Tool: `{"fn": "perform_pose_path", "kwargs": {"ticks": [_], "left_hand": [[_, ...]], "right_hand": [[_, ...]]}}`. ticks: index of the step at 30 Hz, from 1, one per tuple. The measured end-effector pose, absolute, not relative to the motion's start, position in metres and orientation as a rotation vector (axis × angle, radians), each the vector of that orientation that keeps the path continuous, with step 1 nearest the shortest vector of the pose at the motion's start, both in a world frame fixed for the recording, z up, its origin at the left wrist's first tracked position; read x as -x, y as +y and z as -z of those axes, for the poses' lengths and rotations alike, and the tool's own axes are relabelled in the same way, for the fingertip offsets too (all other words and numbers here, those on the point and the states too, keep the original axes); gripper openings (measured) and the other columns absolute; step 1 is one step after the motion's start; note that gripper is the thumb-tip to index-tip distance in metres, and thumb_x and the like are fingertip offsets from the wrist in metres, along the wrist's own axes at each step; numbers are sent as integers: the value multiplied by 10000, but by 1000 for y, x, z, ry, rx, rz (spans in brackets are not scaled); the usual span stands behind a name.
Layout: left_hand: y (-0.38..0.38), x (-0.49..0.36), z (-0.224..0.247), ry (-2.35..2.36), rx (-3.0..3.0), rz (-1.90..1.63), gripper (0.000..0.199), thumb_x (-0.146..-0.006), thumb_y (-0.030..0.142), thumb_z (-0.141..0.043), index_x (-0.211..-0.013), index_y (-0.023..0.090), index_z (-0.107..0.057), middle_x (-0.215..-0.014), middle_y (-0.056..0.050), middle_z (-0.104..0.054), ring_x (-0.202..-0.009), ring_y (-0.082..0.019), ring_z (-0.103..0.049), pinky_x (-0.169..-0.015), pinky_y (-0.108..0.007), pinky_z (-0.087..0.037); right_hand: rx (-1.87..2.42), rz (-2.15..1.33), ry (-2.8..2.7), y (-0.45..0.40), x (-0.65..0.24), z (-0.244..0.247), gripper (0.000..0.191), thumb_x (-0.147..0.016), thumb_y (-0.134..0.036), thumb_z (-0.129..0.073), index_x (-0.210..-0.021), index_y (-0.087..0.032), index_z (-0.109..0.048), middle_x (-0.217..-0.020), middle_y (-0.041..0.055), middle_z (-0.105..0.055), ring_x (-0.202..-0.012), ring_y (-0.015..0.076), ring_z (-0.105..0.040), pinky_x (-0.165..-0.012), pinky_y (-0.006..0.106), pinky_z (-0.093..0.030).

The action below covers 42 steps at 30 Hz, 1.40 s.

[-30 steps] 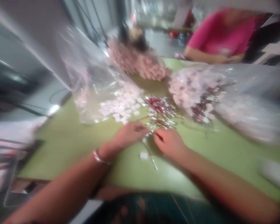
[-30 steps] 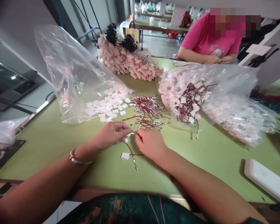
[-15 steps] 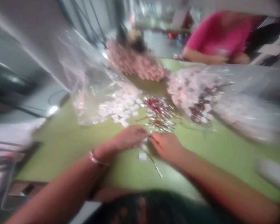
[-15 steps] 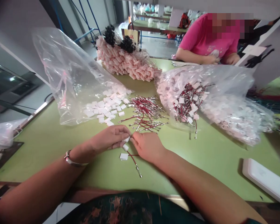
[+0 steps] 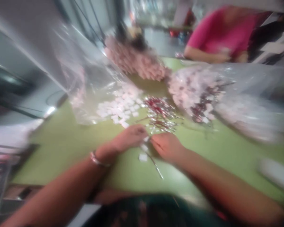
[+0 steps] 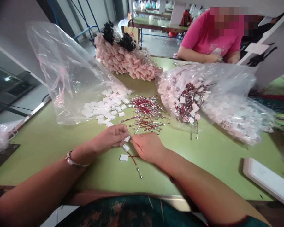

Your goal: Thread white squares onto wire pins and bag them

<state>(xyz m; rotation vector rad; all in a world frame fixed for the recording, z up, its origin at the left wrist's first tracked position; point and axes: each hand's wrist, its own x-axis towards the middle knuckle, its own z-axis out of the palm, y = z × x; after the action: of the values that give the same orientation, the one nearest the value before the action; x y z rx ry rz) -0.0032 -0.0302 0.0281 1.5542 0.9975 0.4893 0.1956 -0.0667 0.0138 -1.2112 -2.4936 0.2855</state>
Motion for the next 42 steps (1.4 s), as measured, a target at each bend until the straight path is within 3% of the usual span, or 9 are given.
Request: {"fn": "perform_pose_path", "kwargs": {"ticks": [8,17,22,26,29,32,34,37,42], "left_hand": [[-32,6,-35,1041,-1766,-397,216,-836,364,-575,-768,161,-600,-634,13,-606,-563,-91,-519,-535,-209,-404],[-34,4,-33,1051,-1816,-330,211,-834,364,-548,-768,168,-592,-643,18,-598,-582,-95,-518,-577,-225,-408],[-34,7,-35,1048,-1930,-209,215,-829,355,-522,-758,172,-609,-621,19,-592,-570,-102,-507,-577,-232,-390],[-41,10,-40,897,-2088,-26,269,-815,347,-528,-627,169,-597,-558,30,-530,-509,-88,-416,-519,-231,-326],[-44,15,-46,797,-2138,88,325,-808,362,-543,-551,165,-561,-533,30,-497,-494,-87,-386,-508,-240,-310],[-34,30,-54,1018,-2187,21,355,-824,397,-527,-552,171,-558,-551,17,-528,-512,-101,-424,-527,-253,-323],[-22,44,-60,1410,-2201,-132,334,-837,386,-505,-588,178,-583,-595,-4,-575,-557,-127,-478,-553,-268,-345],[-6,61,-65,1899,-2098,-394,254,-852,330,-482,-742,188,-662,-761,-41,-667,-694,-174,-567,-633,-289,-401],[-4,52,-53,1868,-2079,-321,270,-853,363,-504,-941,200,-701,-914,-70,-703,-845,-219,-618,-737,-313,-456]], "right_hand": [[1191,-431,-2475,-69,-197,-17,329,-922,-282,-405,-616,-181,-465,-554,-34,-448,-511,93,-320,-534,266,-172],[1304,-474,-2612,-71,-191,-19,320,-932,-286,-420,-658,-176,-542,-590,-8,-516,-528,107,-346,-537,270,-195],[1250,-578,-2567,-62,-202,-38,285,-895,-366,-536,-686,-177,-580,-706,12,-582,-620,115,-461,-574,246,-279],[1539,-281,-2283,-46,-212,-36,256,-918,-282,-486,-723,-189,-621,-770,27,-597,-689,137,-514,-597,255,-317],[1676,-66,-2293,-38,-212,-26,156,-898,-247,-518,-878,-211,-669,-916,48,-632,-761,167,-545,-570,270,-308],[1647,71,-2405,-32,-209,-20,210,-918,-235,-496,-1042,-221,-665,-967,62,-641,-791,188,-563,-555,282,-313],[1554,156,-2504,-29,-209,-18,238,-912,-213,-510,-1093,-234,-662,-992,69,-648,-837,206,-572,-563,283,-330],[1344,260,-2627,-23,-211,-13,229,-886,-135,-522,-1028,-200,-689,-1002,92,-669,-874,221,-581,-600,286,-380],[1045,270,-2527,-22,-221,-13,278,-875,-56,-446,-936,-168,-692,-929,97,-703,-827,202,-608,-646,298,-453]]}}
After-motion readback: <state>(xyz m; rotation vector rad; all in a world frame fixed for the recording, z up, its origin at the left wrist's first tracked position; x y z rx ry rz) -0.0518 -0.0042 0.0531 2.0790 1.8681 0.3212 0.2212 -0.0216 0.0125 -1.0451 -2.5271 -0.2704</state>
